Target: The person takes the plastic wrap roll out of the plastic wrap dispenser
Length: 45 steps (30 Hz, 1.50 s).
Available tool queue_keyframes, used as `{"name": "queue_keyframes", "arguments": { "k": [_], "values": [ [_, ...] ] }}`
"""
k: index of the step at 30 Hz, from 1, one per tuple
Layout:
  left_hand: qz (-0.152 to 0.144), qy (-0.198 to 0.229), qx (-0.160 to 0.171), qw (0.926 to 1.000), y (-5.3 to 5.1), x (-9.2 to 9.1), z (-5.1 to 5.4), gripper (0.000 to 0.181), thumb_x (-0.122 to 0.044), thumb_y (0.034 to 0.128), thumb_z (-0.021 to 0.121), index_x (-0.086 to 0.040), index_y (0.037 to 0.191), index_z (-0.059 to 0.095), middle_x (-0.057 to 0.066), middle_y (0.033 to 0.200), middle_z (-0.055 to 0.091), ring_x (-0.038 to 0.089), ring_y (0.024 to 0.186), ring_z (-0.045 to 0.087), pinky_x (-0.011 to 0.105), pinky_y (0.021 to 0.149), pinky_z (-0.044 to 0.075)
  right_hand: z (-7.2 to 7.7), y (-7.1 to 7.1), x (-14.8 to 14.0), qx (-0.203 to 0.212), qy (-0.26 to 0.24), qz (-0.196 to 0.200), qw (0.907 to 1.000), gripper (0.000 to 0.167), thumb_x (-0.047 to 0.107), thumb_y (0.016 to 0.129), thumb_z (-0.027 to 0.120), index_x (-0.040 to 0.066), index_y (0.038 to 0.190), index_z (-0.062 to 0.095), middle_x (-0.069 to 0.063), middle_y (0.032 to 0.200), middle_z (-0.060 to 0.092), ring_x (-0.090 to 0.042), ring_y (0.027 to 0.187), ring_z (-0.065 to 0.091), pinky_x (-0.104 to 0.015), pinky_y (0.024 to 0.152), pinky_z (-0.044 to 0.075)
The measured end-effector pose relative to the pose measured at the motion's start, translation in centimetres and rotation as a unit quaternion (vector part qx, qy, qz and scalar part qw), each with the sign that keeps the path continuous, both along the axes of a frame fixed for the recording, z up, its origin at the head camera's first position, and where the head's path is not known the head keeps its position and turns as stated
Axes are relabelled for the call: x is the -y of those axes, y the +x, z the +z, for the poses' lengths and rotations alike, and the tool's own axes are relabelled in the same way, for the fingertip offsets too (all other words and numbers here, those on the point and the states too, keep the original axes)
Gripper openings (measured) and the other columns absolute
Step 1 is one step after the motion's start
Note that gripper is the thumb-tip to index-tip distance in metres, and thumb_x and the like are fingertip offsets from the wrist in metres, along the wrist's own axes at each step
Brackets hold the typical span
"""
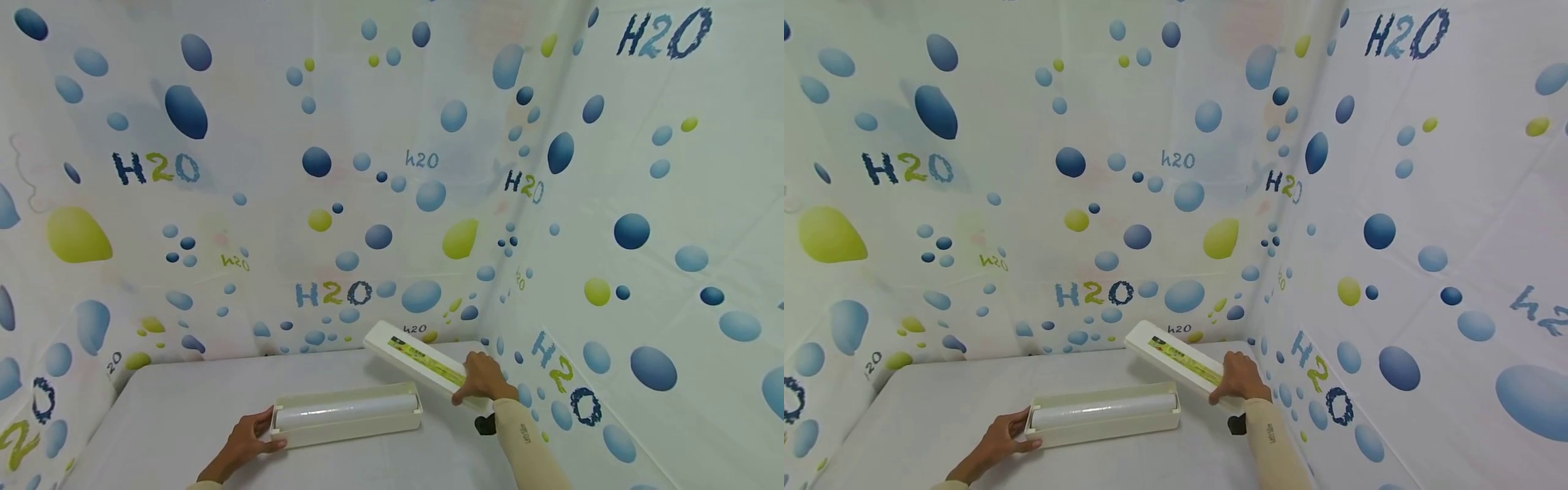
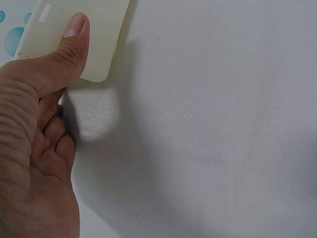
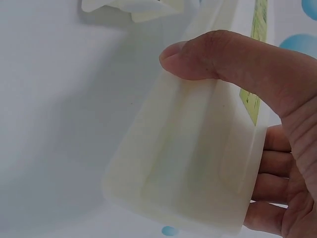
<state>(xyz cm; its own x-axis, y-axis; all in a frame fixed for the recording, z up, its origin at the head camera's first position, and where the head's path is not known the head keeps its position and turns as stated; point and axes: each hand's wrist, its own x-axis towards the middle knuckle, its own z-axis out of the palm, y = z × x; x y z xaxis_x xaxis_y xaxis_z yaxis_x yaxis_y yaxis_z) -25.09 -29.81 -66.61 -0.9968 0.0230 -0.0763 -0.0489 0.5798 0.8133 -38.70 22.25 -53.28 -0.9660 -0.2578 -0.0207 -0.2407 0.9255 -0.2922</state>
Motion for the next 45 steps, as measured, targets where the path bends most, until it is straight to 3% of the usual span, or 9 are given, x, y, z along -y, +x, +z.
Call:
{"name": "queue_keyframes", "arguments": {
  "k": [9, 17, 29, 45],
  "values": [
    [0.006, 0.003, -0.004, 1.0000, 0.0, 0.0, 0.0, 0.104, -0.031, 0.0824, 0.098, 0.018, 0.155, 0.042, 0.037, 0.158, 0.048, 0.058, 0.146, 0.053, 0.068, 0.121, 0.046, 0.1, 0.3, -0.6, 0.011, -0.007, 0.002, 0.9999, 0.061, 0.032, 0.061, 0.105, 0.000, 0.099, 0.070, -0.003, 0.077, 0.065, -0.018, 0.066, 0.060, -0.030, 0.061, 0.054],
    [0.001, 0.006, -0.018, 0.9998, 0.1, 0.1, -0.4, 0.106, -0.034, 0.0796, 0.100, 0.018, 0.154, 0.043, 0.037, 0.157, 0.048, 0.059, 0.144, 0.054, 0.066, 0.118, 0.048, -0.3, 0.4, -1.2, 0.010, -0.020, -0.016, 0.9996, 0.065, 0.031, 0.058, 0.107, -0.001, 0.099, 0.068, -0.005, 0.079, 0.064, -0.019, 0.068, 0.061, -0.034, 0.063, 0.057],
    [0.005, 0.016, -0.012, 0.9998, 0.0, 0.1, -0.8, 0.109, -0.036, 0.0800, 0.099, 0.018, 0.155, 0.041, 0.036, 0.158, 0.048, 0.059, 0.145, 0.053, 0.068, 0.120, 0.046, -0.5, 0.9, -2.0, 0.012, -0.012, -0.021, 0.9996, 0.071, 0.035, 0.060, 0.105, -0.002, 0.107, 0.067, -0.006, 0.085, 0.065, -0.021, 0.074, 0.061, -0.036, 0.067, 0.058],
    [0.002, 0.015, -0.017, 0.9997, 0.0, 0.2, -1.0, 0.108, -0.036, 0.0793, 0.100, 0.018, 0.154, 0.043, 0.036, 0.157, 0.048, 0.059, 0.144, 0.054, 0.067, 0.119, 0.048, -1.2, 1.4, -3.5, 0.023, -0.034, -0.043, 0.9982, 0.067, 0.032, 0.059, 0.104, -0.001, 0.104, 0.066, -0.006, 0.081, 0.065, -0.022, 0.068, 0.062, -0.037, 0.063, 0.060]
  ]
}}
